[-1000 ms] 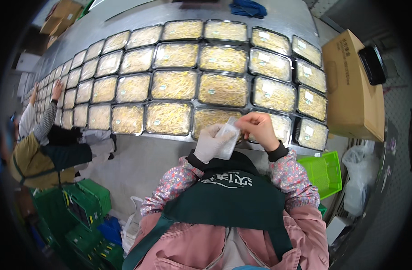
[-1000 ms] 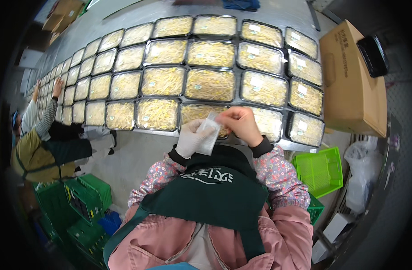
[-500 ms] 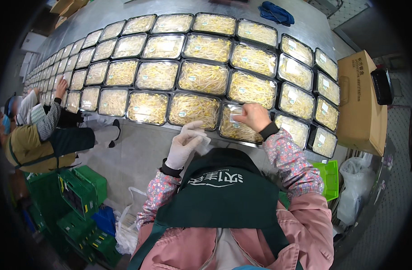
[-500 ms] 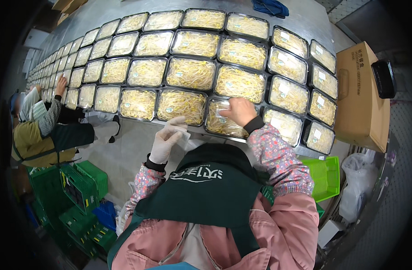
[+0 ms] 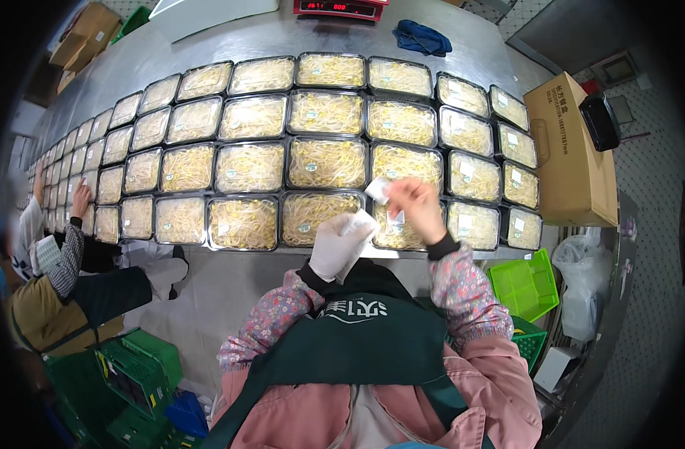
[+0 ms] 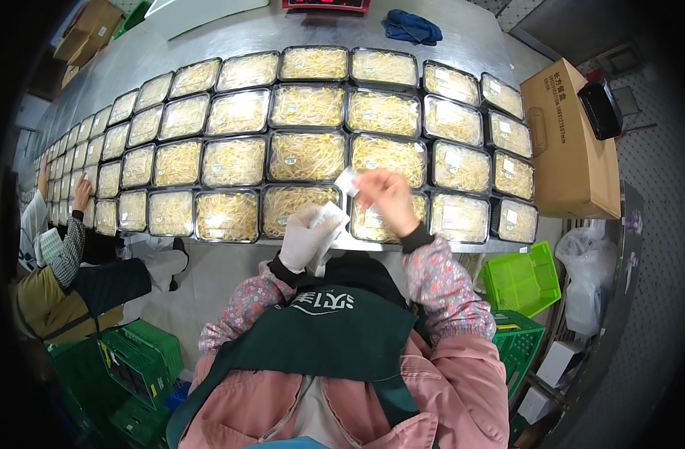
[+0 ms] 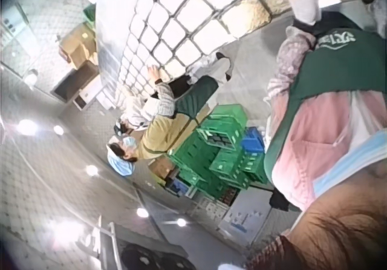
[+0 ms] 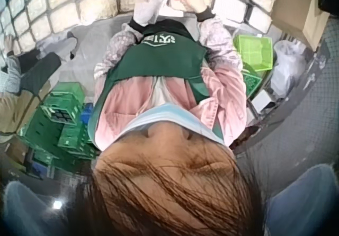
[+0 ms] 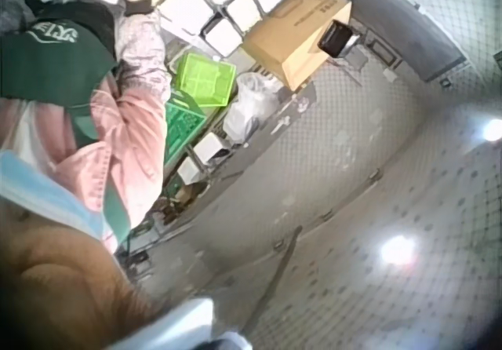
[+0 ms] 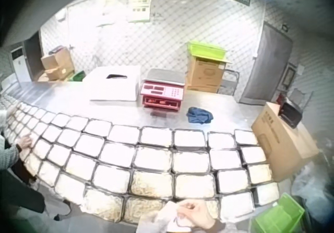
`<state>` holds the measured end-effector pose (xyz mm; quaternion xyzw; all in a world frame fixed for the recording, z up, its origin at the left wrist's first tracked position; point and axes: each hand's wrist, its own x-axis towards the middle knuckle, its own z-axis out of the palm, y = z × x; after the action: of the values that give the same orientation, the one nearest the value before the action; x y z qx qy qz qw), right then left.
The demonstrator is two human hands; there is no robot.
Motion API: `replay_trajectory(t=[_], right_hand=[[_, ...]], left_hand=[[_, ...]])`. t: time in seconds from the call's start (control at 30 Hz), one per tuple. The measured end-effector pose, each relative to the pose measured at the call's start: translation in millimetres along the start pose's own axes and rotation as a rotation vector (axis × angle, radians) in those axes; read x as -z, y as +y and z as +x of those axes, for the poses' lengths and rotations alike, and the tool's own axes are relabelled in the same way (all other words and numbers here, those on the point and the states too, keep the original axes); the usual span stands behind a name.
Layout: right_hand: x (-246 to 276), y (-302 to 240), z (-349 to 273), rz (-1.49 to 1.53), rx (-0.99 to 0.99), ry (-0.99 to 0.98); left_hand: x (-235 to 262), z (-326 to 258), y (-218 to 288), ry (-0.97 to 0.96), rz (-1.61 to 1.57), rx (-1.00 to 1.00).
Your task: The person applies labels to individual plastic food trays arranged in rows on a metal table, peeling labels from a long roll and sticking them onto the transparent lids.
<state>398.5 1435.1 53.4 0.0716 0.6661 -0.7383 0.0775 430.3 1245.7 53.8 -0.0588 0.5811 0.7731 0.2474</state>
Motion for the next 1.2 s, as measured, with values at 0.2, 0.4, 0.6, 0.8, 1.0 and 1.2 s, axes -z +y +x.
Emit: replay_trajectory(t=[0.2, 0.4, 0.6, 0.8, 1.0, 1.2], right_hand=[[76.4, 25.9, 90.2, -0.76, 0.045, 0.0], [73.6, 16.4, 110.7, -1.367, 0.106, -0.043], [78.4, -1.9, 88.1, -0.514, -0.151, -0.153], [49.3, -13.1, 92.9, -0.03, -0.047, -0.171], [105.2, 12.6, 204.6, -0.4, 0.066, 0.016], [96.1, -2.5, 227.9, -1.306, 0.165, 0.02]], left_hand=[[10.6, 23.0, -4.2, -0.095, -0.076, 0.075], [-7.6, 64.0, 6.1, -0.06, -0.029, -0.216], [-23.2, 91.9, 18.8, 0.193, -0.013, -0.086], [-38.7, 113.5, 12.0, 0.12, -0.098, -0.057], [-31.6, 119.3, 19.3, 0.006, -0.014, -0.033], [-19.6, 139.8, 16.5, -0.002, -0.067, -0.115]])
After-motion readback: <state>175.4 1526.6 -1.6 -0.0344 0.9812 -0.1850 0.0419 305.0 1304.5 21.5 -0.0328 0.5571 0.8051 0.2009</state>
